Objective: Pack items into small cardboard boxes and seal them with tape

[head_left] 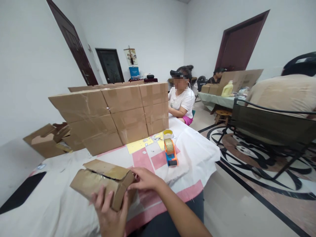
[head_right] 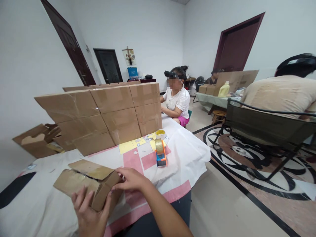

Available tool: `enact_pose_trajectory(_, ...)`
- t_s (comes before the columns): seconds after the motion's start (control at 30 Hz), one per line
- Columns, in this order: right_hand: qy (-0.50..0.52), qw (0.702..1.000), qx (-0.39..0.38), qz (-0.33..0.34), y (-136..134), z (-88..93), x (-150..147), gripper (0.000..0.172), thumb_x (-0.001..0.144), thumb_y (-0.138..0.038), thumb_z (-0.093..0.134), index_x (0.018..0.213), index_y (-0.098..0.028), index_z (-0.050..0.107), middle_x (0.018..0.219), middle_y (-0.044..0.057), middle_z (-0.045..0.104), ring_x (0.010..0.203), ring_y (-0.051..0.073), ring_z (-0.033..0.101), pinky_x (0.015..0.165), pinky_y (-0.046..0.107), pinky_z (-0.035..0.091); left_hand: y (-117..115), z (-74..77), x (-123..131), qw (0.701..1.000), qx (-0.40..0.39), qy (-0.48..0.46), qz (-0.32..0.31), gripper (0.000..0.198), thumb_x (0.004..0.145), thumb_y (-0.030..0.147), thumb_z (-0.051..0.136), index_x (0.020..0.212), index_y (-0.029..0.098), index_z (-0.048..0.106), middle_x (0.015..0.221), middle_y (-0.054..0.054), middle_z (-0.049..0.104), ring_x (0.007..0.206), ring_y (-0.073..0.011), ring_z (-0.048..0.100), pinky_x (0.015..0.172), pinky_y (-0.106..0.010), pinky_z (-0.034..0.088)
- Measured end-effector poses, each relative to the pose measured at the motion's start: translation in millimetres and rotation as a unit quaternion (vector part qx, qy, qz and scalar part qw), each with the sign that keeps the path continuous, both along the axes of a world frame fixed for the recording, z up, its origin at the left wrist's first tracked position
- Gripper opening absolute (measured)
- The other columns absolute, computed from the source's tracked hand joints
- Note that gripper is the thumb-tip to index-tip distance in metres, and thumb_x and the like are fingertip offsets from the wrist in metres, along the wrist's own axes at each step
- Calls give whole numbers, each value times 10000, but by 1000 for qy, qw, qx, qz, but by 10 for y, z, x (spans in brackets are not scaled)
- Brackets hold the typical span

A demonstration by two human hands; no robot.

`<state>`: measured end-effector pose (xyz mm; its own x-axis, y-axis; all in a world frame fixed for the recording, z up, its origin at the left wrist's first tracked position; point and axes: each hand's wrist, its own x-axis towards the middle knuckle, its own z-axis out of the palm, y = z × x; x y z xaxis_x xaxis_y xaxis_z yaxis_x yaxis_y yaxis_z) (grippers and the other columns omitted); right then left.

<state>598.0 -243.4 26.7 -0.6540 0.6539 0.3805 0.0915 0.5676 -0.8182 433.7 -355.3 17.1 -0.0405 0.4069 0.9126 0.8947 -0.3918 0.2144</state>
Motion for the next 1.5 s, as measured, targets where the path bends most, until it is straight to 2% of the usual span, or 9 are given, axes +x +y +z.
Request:
enact_pose_trajectory(0.33, -18, 998, 58, -22, -4, -13, -22, 478, 774, -476, 822, 1134, -209, 656, 1013, 37, 692, 872, 189, 626, 758, 251, 465, 3, 15, 24, 1000, 6, -9, 1, 809, 806, 161, 780, 1474, 252, 332, 1524, -200, 396, 1517, -363, 299, 1190, -717, 296)
enact_pose_trajectory(0.57, -27, 999, 21, -17, -13, 28, -8, 555, 763, -474, 831, 1228, -227, 656, 1112, 53, 709, 936, 202, 647, 797, 261, 491, 14, -19, -3, 1000, 6, 2, -2, 852, 794, 167, 796, 1491, 254, 314, 1502, -198, 404, 1490, -346, 350, 1193, -689, 312)
enact_pose_trajectory(0.7, -16, 1000, 22, -12, 5, 3, -8, 611, 751, -465, 843, 1278, -229, 644, 1161, 59, 713, 952, 204, 658, 810, 262, 492, 20, -45, -23, 1000, 0, -7, 0, 855, 788, 184, 803, 1490, 260, 320, 1509, -197, 399, 1503, -370, 318, 1184, -696, 318)
enact_pose_trajectory(1.07, -15, 999, 41, -14, 20, -43, -14, 668, 714, -459, 867, 1299, -235, 634, 1173, 59, 714, 958, 206, 663, 817, 262, 494, -10, -28, -58, 1000, -5, -4, -4, 720, 793, 205, 789, 1393, 262, 397, 1433, -177, 442, 1473, -390, 346, 1146, -700, 364)
enact_pose_trajectory(1.37, -23, 998, 60, -22, 18, -48, -17, 609, 724, -489, 848, 1236, -220, 657, 1107, 56, 720, 934, 210, 661, 804, 268, 494, 11, -70, -79, 1000, 1, 0, 9, 799, 763, 214, 825, 1427, 272, 385, 1407, -174, 457, 1458, -403, 363, 1134, -711, 369)
enact_pose_trajectory(1.5, -23, 998, 57, -17, -8, -6, -4, 635, 748, -534, 816, 1278, -233, 639, 1121, 60, 718, 918, 210, 664, 802, 276, 501, 26, -84, -94, 1000, 8, 14, 9, 856, 746, 218, 843, 1457, 264, 369, 1392, -184, 464, 1441, -410, 384, 1126, -706, 383)
